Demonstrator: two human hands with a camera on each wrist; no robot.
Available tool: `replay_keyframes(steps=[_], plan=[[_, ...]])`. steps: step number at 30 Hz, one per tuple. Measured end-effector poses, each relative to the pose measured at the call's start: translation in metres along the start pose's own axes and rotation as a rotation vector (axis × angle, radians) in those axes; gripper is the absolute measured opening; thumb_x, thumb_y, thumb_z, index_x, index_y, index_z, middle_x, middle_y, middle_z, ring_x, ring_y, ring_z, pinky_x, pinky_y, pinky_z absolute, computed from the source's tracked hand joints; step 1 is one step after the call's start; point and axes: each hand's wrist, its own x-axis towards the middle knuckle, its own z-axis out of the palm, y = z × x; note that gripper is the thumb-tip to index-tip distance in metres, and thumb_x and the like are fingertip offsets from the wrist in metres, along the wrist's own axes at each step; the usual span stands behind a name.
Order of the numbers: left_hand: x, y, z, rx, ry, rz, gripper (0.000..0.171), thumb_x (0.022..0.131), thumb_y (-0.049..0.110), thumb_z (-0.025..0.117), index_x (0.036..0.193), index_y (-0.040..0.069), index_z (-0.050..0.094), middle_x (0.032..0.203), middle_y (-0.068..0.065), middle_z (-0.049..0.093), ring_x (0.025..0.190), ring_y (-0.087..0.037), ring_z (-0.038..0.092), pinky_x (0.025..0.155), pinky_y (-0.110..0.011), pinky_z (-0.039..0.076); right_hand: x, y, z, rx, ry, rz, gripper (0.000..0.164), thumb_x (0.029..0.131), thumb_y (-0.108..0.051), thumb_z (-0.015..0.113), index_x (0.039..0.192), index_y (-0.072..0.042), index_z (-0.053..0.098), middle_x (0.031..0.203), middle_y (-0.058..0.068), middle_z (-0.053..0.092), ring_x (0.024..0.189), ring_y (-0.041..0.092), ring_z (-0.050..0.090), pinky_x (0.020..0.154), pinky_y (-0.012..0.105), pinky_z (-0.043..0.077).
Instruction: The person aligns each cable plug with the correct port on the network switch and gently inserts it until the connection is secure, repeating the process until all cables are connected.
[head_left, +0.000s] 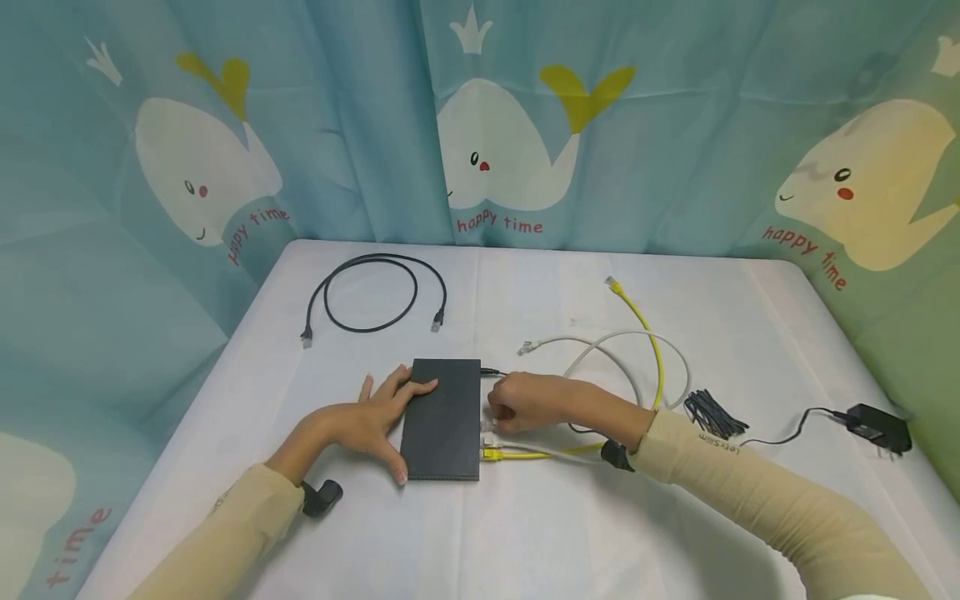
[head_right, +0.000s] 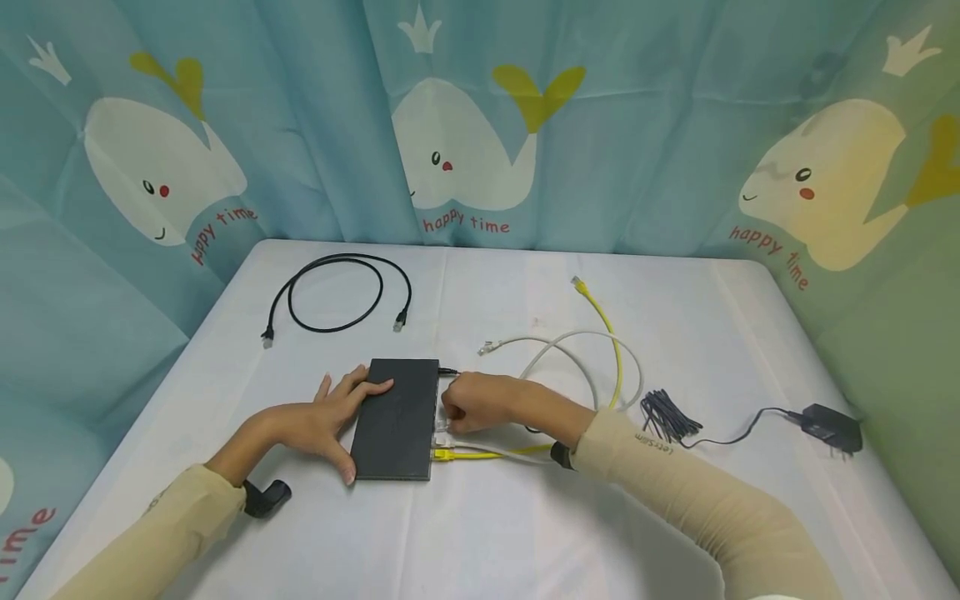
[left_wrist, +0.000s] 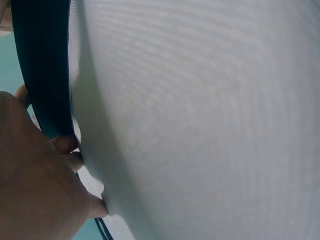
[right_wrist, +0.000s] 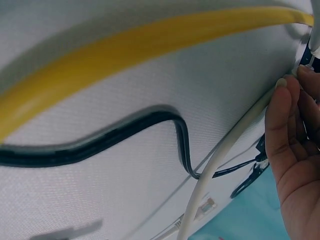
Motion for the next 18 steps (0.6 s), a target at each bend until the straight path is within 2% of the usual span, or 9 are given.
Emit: replay_keyframes(steps=[8, 18], plan=[[-0.0012, -0.0021, 0.0048, -0.002, 0.001, 0.006, 0.124, 0.055, 0.051, 0.086, 0.150, 0.020, 0.013, 0.151, -0.026, -0.007, 0.139, -0.036, -0.011, 0.100, -0.063, -0.016, -0.0017, -0.0034, 0.0042, -0.009, -0.003, 0.012, 0.013, 0.082, -0.010, 0.067, 0.072, -0.013, 0.059, 0.067, -0.012, 0.048, 0.062, 0.002, 0.042, 0.057, 0.016, 0.038], [-0.0003, -0.0010, 0.0016, 0.015, 0.011, 0.009, 0.124, 0.055, 0.053, 0.086, 0.150, 0.020, 0.014, 0.151, -0.026, -0.006, 0.139, -0.036, -0.010, 0.100, -0.063, -0.014, -0.0029, -0.0057, 0.0024, -0.027, -0.003, 0.013, 0.013, 0.083, -0.012, 0.068, 0.073, -0.013, 0.060, 0.067, -0.012, 0.049, 0.061, 0.001, 0.043, 0.056, 0.015, 0.039]])
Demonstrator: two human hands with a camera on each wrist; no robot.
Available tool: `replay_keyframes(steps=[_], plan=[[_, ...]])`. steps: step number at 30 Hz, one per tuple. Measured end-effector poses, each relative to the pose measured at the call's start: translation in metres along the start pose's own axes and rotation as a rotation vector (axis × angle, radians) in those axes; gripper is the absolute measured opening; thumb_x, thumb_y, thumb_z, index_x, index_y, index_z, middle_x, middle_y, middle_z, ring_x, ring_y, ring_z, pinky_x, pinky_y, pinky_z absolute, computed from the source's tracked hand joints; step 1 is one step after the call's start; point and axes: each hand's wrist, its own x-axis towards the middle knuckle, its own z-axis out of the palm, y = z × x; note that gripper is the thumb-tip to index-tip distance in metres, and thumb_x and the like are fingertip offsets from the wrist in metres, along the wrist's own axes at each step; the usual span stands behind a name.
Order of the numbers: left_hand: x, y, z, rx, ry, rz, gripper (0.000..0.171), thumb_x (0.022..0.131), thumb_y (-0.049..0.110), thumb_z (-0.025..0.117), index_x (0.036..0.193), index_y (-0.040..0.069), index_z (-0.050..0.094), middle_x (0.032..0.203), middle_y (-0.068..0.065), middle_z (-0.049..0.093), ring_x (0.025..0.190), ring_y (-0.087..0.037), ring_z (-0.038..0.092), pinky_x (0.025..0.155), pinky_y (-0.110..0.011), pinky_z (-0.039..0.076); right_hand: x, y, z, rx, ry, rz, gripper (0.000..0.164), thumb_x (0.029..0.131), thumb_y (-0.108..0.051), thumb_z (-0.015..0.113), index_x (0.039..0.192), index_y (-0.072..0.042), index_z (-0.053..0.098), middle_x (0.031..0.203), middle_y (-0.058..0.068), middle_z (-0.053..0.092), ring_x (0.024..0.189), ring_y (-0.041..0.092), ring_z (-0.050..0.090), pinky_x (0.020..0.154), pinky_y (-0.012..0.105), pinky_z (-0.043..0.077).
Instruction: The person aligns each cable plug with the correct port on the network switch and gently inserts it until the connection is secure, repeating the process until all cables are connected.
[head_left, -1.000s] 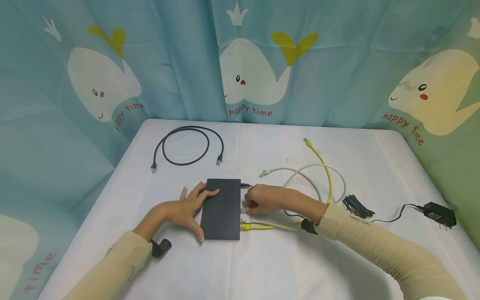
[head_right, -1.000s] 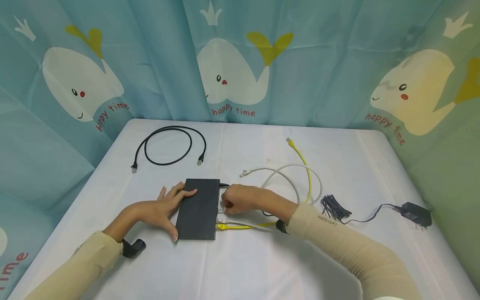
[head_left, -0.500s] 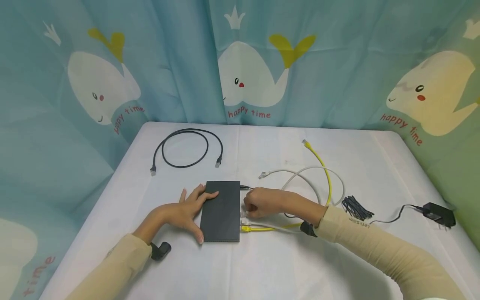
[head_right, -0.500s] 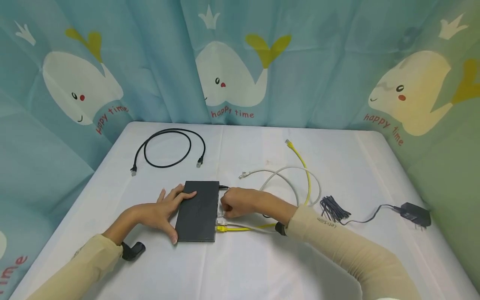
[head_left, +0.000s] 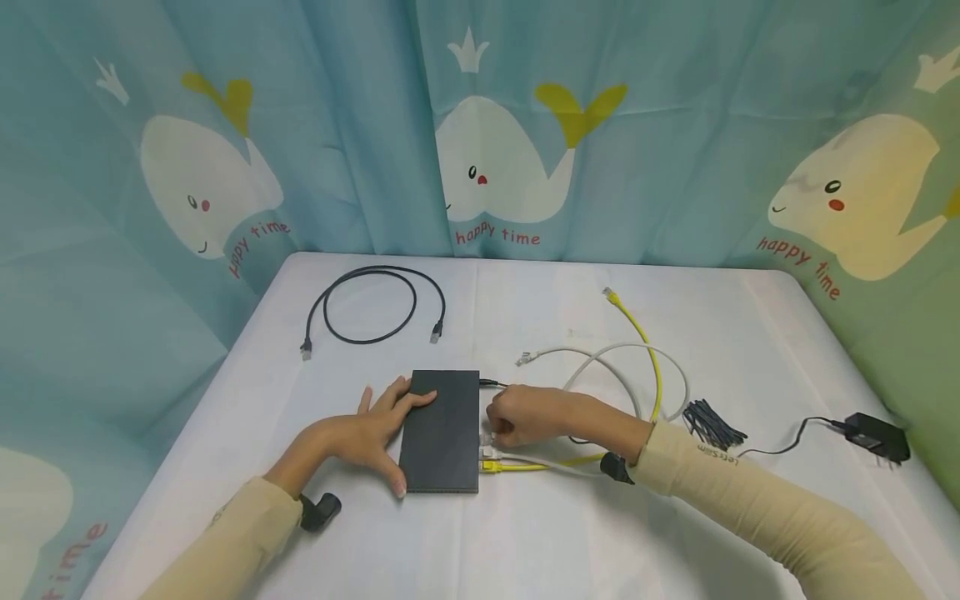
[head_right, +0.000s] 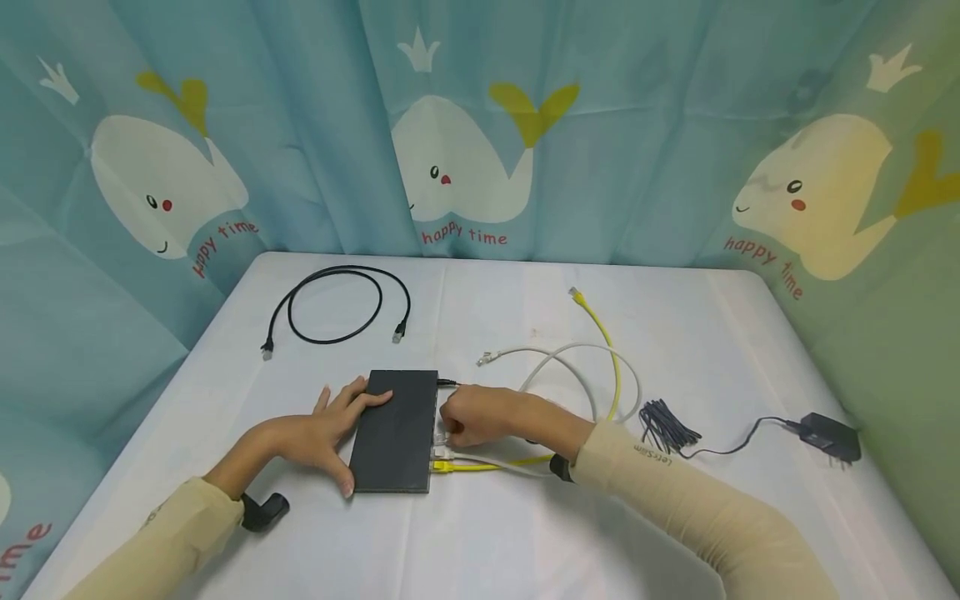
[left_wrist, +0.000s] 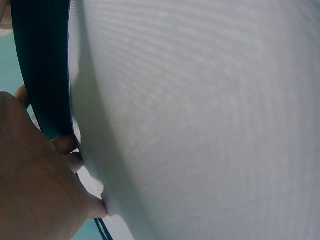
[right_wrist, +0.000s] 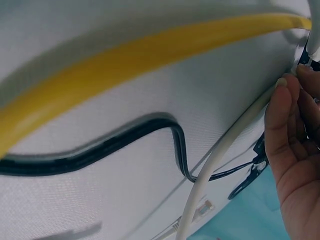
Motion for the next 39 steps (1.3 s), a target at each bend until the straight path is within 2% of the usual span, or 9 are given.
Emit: replay_keyframes(steps=[8, 17, 23, 31, 39], plan=[[-0.0004, -0.0009, 0.0023, -0.004, 0.002, -0.001, 0.125, 0.054, 0.053, 0.086, 0.150, 0.021, 0.014, 0.151, -0.026, -0.006, 0.139, -0.035, -0.011, 0.101, -0.063, -0.015, -0.0001, -0.0003, 0.0028, -0.024, 0.031, -0.019, 0.015, 0.081, -0.011, 0.068, 0.070, -0.013, 0.058, 0.065, -0.012, 0.048, 0.060, 0.001, 0.043, 0.056, 0.014, 0.038], [-0.0017, -0.0004, 0.0021, -0.001, 0.002, -0.013, 0.126, 0.053, 0.053, 0.086, 0.151, 0.022, 0.014, 0.151, -0.025, -0.007, 0.139, -0.034, -0.011, 0.102, -0.061, -0.015, 0.0005, 0.0001, 0.0040, -0.023, 0.050, 0.000, 0.015, 0.082, -0.012, 0.069, 0.070, -0.013, 0.059, 0.064, -0.012, 0.048, 0.059, 0.001, 0.043, 0.054, 0.014, 0.038], [-0.0012, -0.0006, 0.0026, -0.007, 0.005, 0.003, 0.124, 0.054, 0.052, 0.086, 0.150, 0.020, 0.014, 0.151, -0.027, -0.007, 0.139, -0.036, -0.011, 0.100, -0.063, -0.015, 0.0002, -0.0022, 0.0041, -0.029, 0.074, -0.006, 0.018, 0.080, -0.009, 0.069, 0.068, -0.012, 0.057, 0.062, -0.011, 0.046, 0.058, 0.001, 0.041, 0.053, 0.015, 0.036], [-0.0017, -0.0003, 0.0024, -0.004, 0.006, 0.007, 0.124, 0.055, 0.052, 0.086, 0.150, 0.020, 0.014, 0.151, -0.027, -0.006, 0.139, -0.036, -0.011, 0.100, -0.063, -0.014, -0.0005, -0.0081, 0.0046, -0.087, 0.093, -0.036, 0.020, 0.079, -0.008, 0.067, 0.065, -0.013, 0.054, 0.061, -0.011, 0.041, 0.058, 0.003, 0.038, 0.053, 0.015, 0.033], [-0.0006, 0.0001, 0.0009, 0.002, 0.003, 0.000, 0.124, 0.054, 0.052, 0.086, 0.150, 0.020, 0.014, 0.151, -0.026, -0.007, 0.139, -0.035, -0.012, 0.101, -0.063, -0.014, -0.0014, -0.0067, 0.0048, -0.083, 0.088, 0.039, 0.017, 0.080, -0.008, 0.067, 0.068, -0.014, 0.056, 0.063, -0.011, 0.043, 0.060, 0.004, 0.040, 0.053, 0.016, 0.035]])
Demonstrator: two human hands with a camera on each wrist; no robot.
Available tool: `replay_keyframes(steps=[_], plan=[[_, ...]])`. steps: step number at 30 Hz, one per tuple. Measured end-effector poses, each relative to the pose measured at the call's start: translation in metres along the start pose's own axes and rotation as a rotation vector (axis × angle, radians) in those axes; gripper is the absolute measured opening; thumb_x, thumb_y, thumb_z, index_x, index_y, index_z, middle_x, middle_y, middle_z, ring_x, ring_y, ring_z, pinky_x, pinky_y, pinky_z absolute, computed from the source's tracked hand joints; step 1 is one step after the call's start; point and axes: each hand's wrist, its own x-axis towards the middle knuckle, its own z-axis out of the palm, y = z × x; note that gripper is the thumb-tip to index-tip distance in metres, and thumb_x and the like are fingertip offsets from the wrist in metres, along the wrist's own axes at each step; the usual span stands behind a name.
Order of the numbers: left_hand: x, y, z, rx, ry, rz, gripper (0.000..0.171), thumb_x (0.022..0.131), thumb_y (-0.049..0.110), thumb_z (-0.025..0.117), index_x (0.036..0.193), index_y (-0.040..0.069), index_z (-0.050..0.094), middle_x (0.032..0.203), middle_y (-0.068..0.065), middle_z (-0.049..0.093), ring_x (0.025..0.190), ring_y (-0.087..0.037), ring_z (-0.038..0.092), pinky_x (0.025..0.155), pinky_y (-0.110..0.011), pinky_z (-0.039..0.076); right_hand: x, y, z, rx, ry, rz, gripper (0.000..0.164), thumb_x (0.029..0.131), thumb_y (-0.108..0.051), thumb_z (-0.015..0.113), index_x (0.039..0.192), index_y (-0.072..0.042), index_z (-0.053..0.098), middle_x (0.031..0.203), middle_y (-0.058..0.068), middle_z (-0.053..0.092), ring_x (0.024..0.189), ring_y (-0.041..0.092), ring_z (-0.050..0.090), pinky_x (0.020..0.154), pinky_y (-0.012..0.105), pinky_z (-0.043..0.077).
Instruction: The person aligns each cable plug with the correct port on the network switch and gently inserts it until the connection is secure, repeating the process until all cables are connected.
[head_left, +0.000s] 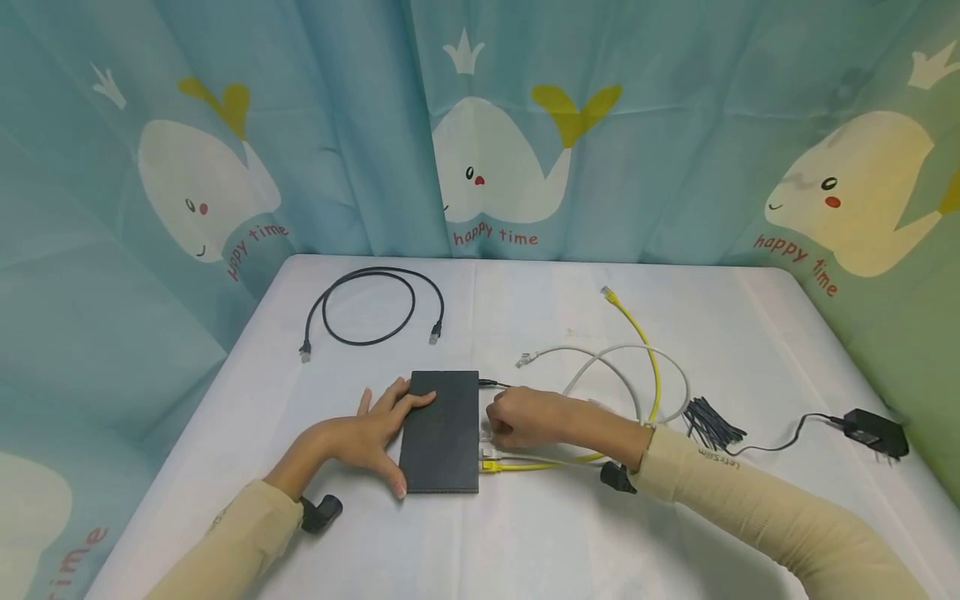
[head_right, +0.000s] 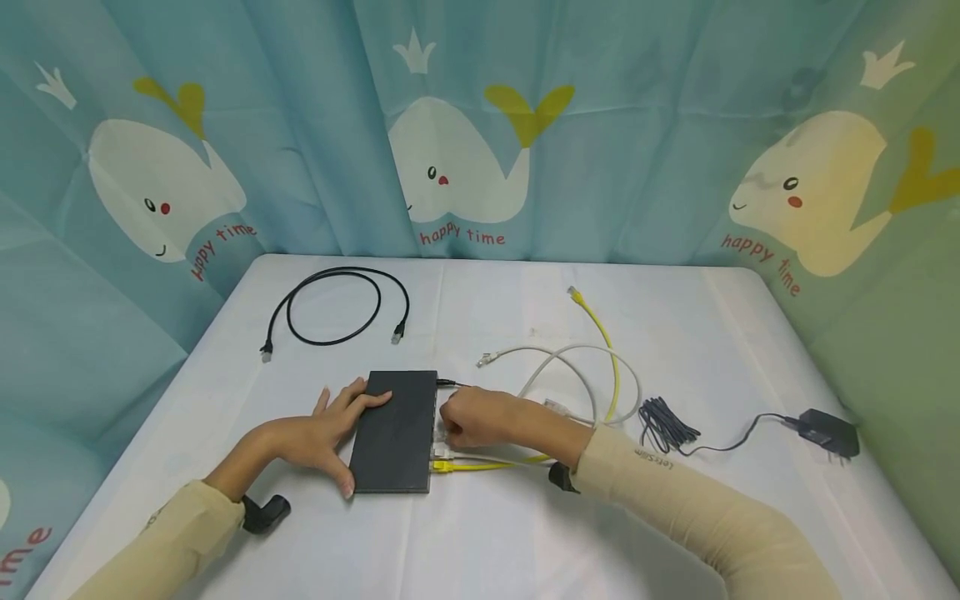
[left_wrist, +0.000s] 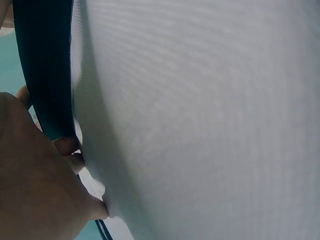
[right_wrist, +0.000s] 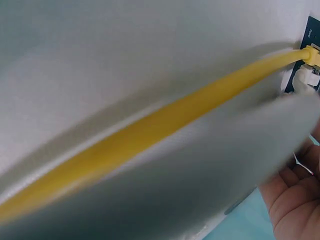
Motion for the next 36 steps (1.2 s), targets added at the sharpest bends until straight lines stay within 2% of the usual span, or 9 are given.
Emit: replay_keyframes(steps=[4, 13, 36], plan=[[0.0001, -0.0002, -0.0011, 0.008, -0.005, -0.010, 0.126, 0.053, 0.055, 0.085, 0.151, 0.022, 0.013, 0.151, -0.025, -0.007, 0.139, -0.034, -0.013, 0.102, -0.061, -0.014, 0.0003, -0.0005, -0.0012, 0.013, -0.009, 0.020, 0.017, 0.081, -0.008, 0.066, 0.069, -0.013, 0.056, 0.063, -0.010, 0.044, 0.060, 0.004, 0.039, 0.052, 0.017, 0.034], [0.0010, -0.0018, -0.0011, -0.001, 0.004, 0.013, 0.124, 0.055, 0.053, 0.086, 0.150, 0.020, 0.013, 0.150, -0.028, -0.006, 0.139, -0.037, -0.012, 0.100, -0.064, -0.015, 0.0008, 0.0004, -0.0026, 0.019, 0.002, -0.003, 0.019, 0.079, -0.005, 0.066, 0.066, -0.013, 0.054, 0.063, -0.010, 0.042, 0.059, 0.004, 0.037, 0.053, 0.016, 0.033], [0.0001, -0.0030, 0.0028, -0.008, 0.001, -0.013, 0.125, 0.053, 0.053, 0.086, 0.151, 0.023, 0.014, 0.152, -0.024, -0.008, 0.139, -0.033, -0.013, 0.101, -0.060, -0.017, -0.0008, 0.0008, 0.0032, 0.025, -0.005, -0.007, 0.017, 0.081, -0.009, 0.068, 0.069, -0.013, 0.056, 0.064, -0.012, 0.042, 0.059, 0.002, 0.038, 0.052, 0.015, 0.033]])
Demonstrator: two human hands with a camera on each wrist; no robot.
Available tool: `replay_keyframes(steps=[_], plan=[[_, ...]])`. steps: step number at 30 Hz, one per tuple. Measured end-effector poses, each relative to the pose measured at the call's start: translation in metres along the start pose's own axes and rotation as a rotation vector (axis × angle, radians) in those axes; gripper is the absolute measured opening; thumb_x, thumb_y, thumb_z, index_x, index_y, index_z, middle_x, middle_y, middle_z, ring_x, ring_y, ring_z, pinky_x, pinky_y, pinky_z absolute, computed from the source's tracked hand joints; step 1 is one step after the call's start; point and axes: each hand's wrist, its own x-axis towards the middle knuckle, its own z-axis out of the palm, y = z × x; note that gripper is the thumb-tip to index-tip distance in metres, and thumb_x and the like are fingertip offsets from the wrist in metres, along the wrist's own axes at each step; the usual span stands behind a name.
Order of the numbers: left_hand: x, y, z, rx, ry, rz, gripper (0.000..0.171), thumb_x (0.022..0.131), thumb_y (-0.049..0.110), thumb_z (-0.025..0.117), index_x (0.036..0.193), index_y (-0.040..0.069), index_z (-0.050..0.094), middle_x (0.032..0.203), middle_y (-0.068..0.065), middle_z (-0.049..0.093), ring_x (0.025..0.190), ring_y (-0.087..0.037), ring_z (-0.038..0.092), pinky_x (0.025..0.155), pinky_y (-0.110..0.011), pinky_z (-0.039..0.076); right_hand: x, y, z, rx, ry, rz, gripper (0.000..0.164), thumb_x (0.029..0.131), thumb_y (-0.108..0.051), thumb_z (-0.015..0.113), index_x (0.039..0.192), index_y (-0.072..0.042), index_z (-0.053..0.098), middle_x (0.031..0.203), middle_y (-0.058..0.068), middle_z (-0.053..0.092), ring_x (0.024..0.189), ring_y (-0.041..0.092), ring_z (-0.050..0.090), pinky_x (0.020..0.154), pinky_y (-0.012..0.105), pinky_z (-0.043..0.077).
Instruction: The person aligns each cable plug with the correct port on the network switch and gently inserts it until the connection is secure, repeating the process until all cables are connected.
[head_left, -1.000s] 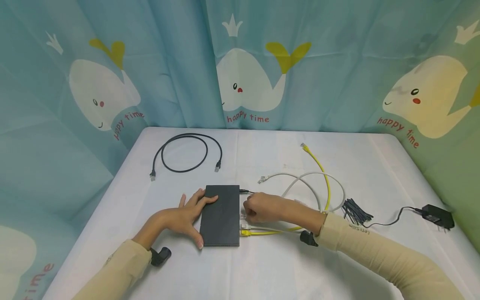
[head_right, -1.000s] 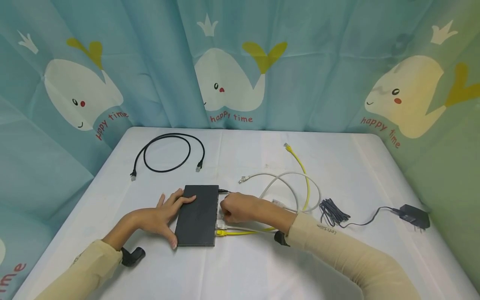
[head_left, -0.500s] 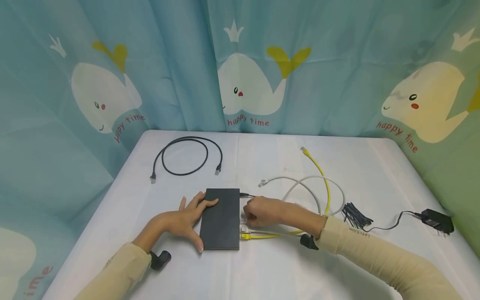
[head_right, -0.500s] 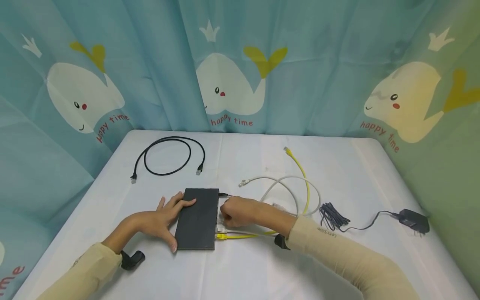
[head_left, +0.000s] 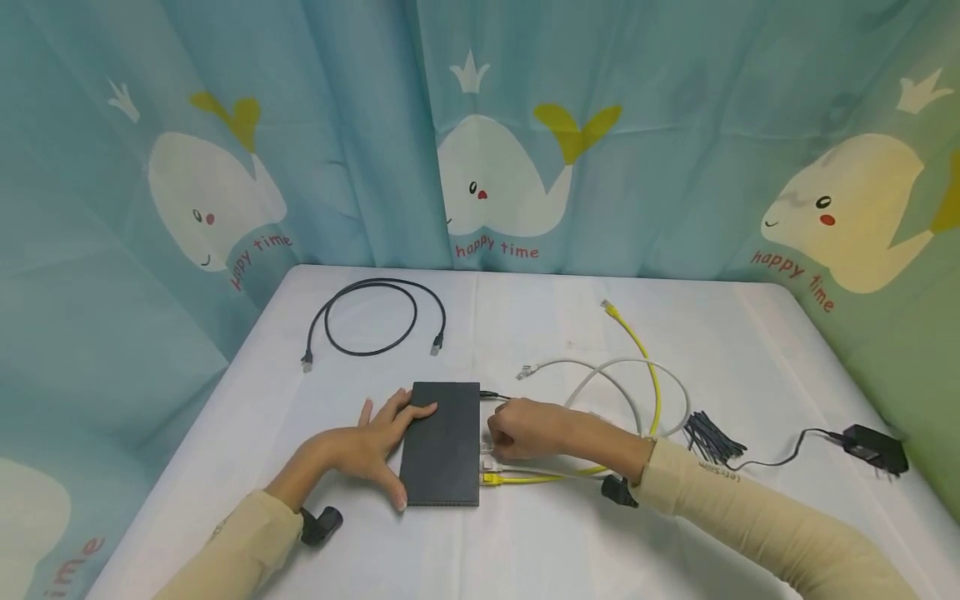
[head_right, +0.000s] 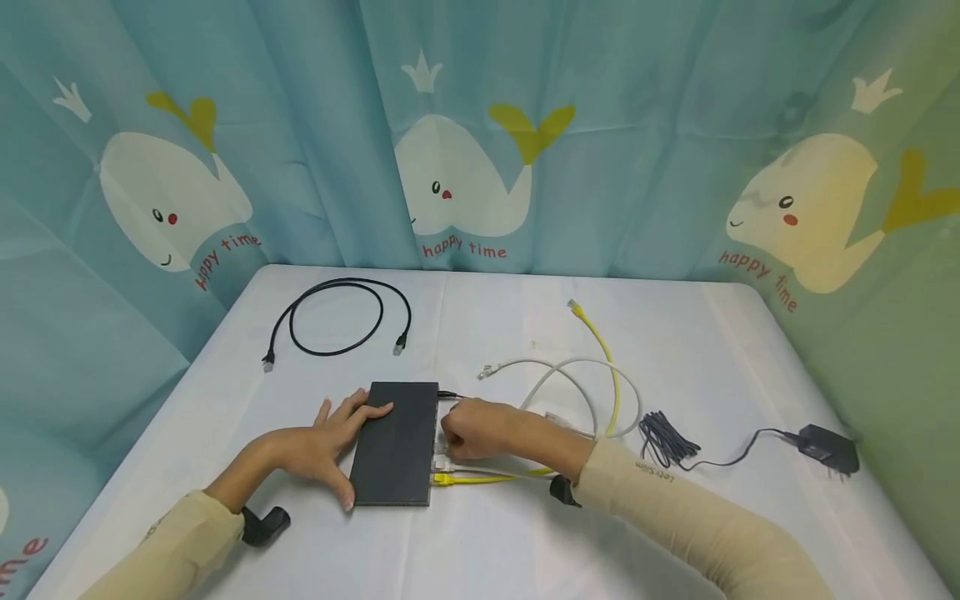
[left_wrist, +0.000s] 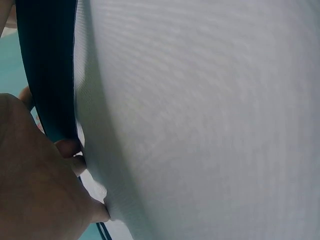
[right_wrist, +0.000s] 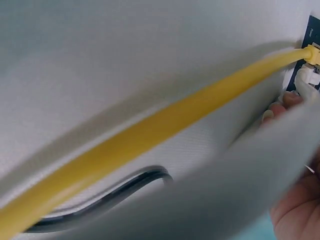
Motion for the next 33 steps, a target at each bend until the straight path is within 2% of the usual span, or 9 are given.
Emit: replay_keyframes(steps=[16, 33], plan=[[0.0013, 0.0014, -0.0007, 0.012, 0.006, -0.020, 0.126, 0.052, 0.055, 0.086, 0.151, 0.024, 0.014, 0.152, -0.023, -0.007, 0.139, -0.033, -0.013, 0.102, -0.059, -0.017, 0.0009, 0.0008, -0.0021, -0.006, 0.001, 0.005, 0.018, 0.081, -0.012, 0.068, 0.069, -0.014, 0.056, 0.063, -0.012, 0.043, 0.058, 0.002, 0.039, 0.052, 0.015, 0.034], [-0.0012, 0.0022, 0.0002, -0.007, 0.000, 0.006, 0.124, 0.054, 0.051, 0.086, 0.151, 0.021, 0.015, 0.151, -0.026, -0.006, 0.139, -0.035, -0.012, 0.100, -0.061, -0.017, -0.0010, 0.0014, 0.0038, 0.011, 0.007, 0.004, 0.018, 0.081, -0.011, 0.068, 0.069, -0.014, 0.055, 0.063, -0.012, 0.043, 0.059, 0.002, 0.039, 0.053, 0.014, 0.035]])
